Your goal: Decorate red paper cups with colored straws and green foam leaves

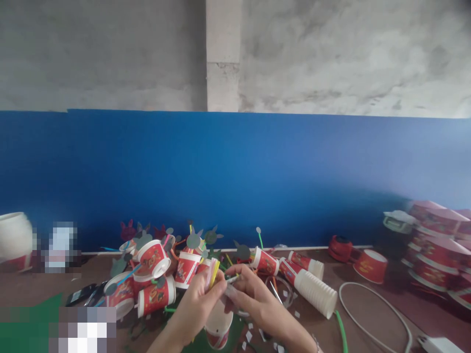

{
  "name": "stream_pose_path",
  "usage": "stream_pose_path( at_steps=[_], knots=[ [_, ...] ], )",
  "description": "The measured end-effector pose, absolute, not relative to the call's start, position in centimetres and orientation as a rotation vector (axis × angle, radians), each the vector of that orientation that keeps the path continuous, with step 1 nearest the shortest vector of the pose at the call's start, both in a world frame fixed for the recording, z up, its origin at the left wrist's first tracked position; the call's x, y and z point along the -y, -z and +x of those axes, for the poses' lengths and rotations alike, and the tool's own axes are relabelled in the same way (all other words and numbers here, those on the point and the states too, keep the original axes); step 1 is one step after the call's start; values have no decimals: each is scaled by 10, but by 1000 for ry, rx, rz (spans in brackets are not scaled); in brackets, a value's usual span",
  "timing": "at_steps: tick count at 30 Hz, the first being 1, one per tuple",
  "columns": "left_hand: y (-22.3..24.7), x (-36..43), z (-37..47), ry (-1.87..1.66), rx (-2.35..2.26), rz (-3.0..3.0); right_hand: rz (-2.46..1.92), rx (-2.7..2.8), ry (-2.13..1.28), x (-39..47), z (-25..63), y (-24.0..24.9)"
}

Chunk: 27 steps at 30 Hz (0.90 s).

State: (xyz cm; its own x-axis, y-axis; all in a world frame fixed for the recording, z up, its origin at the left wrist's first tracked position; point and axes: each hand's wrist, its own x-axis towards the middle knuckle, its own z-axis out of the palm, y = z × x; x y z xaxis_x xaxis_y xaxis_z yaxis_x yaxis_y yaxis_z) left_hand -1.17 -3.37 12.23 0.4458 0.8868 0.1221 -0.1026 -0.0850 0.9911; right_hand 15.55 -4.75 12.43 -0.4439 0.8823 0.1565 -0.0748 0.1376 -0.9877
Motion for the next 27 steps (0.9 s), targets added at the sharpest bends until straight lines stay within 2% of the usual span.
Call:
stream_pose_path(
  at_steps=[7,13,20,27],
  knots=[
    [-125,38,-7,-1051,-891,1423,-1195,1721,-1095,45,164,-124],
    [-131,40,-5,-1006,-894,1440,-1241,1673,-1195,45,167,-123],
    [-119,35,-2,-969,-953,1217,-1307,1589,-1002,36,179,-128],
    [-104,32,5,-879,-987,1440,-1274,1598,-1001,44,168,-129]
  ],
)
